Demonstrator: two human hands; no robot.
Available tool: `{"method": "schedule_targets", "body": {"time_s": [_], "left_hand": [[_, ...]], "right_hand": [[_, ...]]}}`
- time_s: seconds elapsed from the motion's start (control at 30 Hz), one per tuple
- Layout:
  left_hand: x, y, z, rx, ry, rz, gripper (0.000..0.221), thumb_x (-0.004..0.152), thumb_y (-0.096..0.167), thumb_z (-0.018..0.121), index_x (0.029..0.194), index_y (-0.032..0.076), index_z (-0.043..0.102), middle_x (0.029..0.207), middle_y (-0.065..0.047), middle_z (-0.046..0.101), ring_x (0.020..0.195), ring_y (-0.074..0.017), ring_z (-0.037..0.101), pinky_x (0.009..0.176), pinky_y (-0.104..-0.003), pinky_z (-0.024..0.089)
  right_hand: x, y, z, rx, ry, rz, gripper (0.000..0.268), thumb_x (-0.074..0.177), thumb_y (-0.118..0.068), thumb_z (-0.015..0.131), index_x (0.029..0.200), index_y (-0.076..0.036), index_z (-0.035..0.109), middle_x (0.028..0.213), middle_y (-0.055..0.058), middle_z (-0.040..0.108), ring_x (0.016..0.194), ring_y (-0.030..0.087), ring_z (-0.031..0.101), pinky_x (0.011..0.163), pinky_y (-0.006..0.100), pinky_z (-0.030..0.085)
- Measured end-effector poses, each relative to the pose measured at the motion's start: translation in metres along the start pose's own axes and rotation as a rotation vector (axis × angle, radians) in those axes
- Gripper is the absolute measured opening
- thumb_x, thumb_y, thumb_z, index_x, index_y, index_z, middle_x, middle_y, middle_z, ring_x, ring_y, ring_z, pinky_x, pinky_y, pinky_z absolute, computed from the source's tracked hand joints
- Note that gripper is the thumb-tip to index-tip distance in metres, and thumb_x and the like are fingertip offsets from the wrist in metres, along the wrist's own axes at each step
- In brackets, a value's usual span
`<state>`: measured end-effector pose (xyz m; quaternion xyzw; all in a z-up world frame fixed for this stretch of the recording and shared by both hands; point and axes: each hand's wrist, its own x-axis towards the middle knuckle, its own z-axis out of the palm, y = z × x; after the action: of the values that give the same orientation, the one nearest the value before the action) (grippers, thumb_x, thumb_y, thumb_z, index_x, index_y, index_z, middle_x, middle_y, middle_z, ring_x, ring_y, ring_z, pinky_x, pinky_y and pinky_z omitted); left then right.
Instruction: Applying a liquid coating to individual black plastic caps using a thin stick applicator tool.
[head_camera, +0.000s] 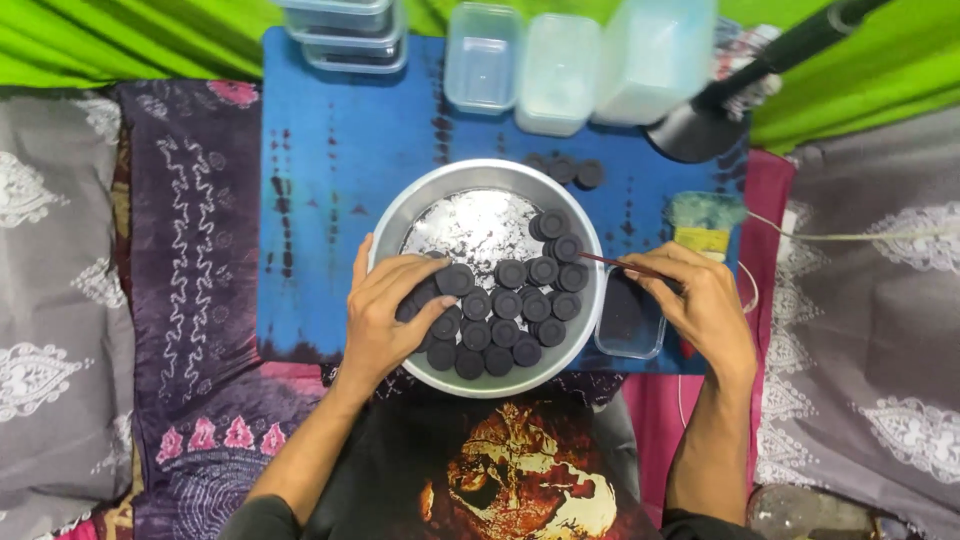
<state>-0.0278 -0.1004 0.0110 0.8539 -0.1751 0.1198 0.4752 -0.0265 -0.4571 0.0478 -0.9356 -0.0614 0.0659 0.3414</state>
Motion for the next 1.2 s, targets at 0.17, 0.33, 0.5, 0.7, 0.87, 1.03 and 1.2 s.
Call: {"method": "schedule_targets", "body": {"time_s": [0.17,0.33,0.5,0.7,0.87,1.03,1.2], "left_hand": [[-0.001,0.015,0.019,0.013,-0.053,-0.011,0.032,0.085,0.024,0.085,0.113,0.011,0.076,0.104,-0.003,0.080,0.104,-0.0239,0.072,0.124,-0.056,0.018],[0.013,0.045,0.014,0.062,-0.063,-0.034,0.030,0.086,0.018,0.084,0.114,0.008,0.075,0.104,-0.006,0.079,0.103,-0.0259,0.072,0.123,-0.056,0.021],[0.023,0.058,0.035,-0.107,-0.177,-0.001,0.045,0.077,0.020,0.090,0.117,0.006,0.074,0.107,-0.010,0.079,0.104,-0.0301,0.073,0.111,-0.050,0.043],[0.050,0.098,0.093,-0.373,-0.487,-0.059,0.048,0.074,0.017,0.089,0.118,0.004,0.073,0.108,-0.016,0.077,0.105,-0.0390,0.073,0.097,-0.051,0.054],[0.064,0.105,0.117,-0.389,-0.566,0.074,0.037,0.087,0.016,0.080,0.120,0.001,0.071,0.109,-0.021,0.074,0.108,-0.0419,0.069,0.093,-0.052,0.054],[0.054,0.095,0.131,-0.314,-0.481,0.184,0.038,0.088,0.019,0.081,0.121,0.004,0.071,0.108,-0.014,0.075,0.108,-0.0348,0.069,0.091,-0.045,0.053],[0.060,0.091,0.126,-0.359,-0.524,0.026,0.049,0.080,0.017,0.087,0.124,0.004,0.069,0.099,-0.017,0.074,0.094,-0.0375,0.071,0.081,-0.046,0.058]], "right_hand": [[-0.008,0.005,-0.014,0.013,0.035,0.018,0.018,0.094,-0.010,0.073,0.110,-0.012,0.082,0.096,0.008,0.079,0.087,0.033,0.074,0.079,0.040,0.056],[-0.012,0.011,-0.015,0.019,0.066,-0.010,0.018,0.093,-0.011,0.073,0.109,-0.013,0.081,0.098,0.007,0.079,0.091,0.033,0.074,0.081,0.041,0.057],[-0.018,0.014,-0.022,0.047,0.224,-0.045,0.029,0.089,-0.016,0.081,0.117,-0.008,0.079,0.101,0.011,0.076,0.088,0.032,0.072,0.079,0.043,0.058],[-0.047,0.060,0.009,0.749,0.651,-0.003,0.051,0.105,-0.030,0.043,0.105,0.012,0.071,0.084,0.020,0.061,0.069,0.021,0.061,0.061,0.029,0.056],[-0.051,0.076,0.050,1.012,0.742,-0.108,0.060,0.114,-0.033,0.025,0.079,0.002,0.058,0.061,0.020,0.056,0.051,0.022,0.052,0.048,0.027,0.043],[-0.053,0.074,0.071,1.199,0.732,-0.074,0.054,0.115,-0.041,0.027,0.080,-0.005,0.046,0.059,0.023,0.060,0.042,0.021,0.061,0.041,0.025,0.051],[-0.051,0.048,0.043,1.255,0.557,-0.169,0.022,0.091,-0.004,0.070,0.096,0.002,0.049,0.093,0.031,0.066,0.079,0.033,0.076,0.067,0.037,0.066]]}}
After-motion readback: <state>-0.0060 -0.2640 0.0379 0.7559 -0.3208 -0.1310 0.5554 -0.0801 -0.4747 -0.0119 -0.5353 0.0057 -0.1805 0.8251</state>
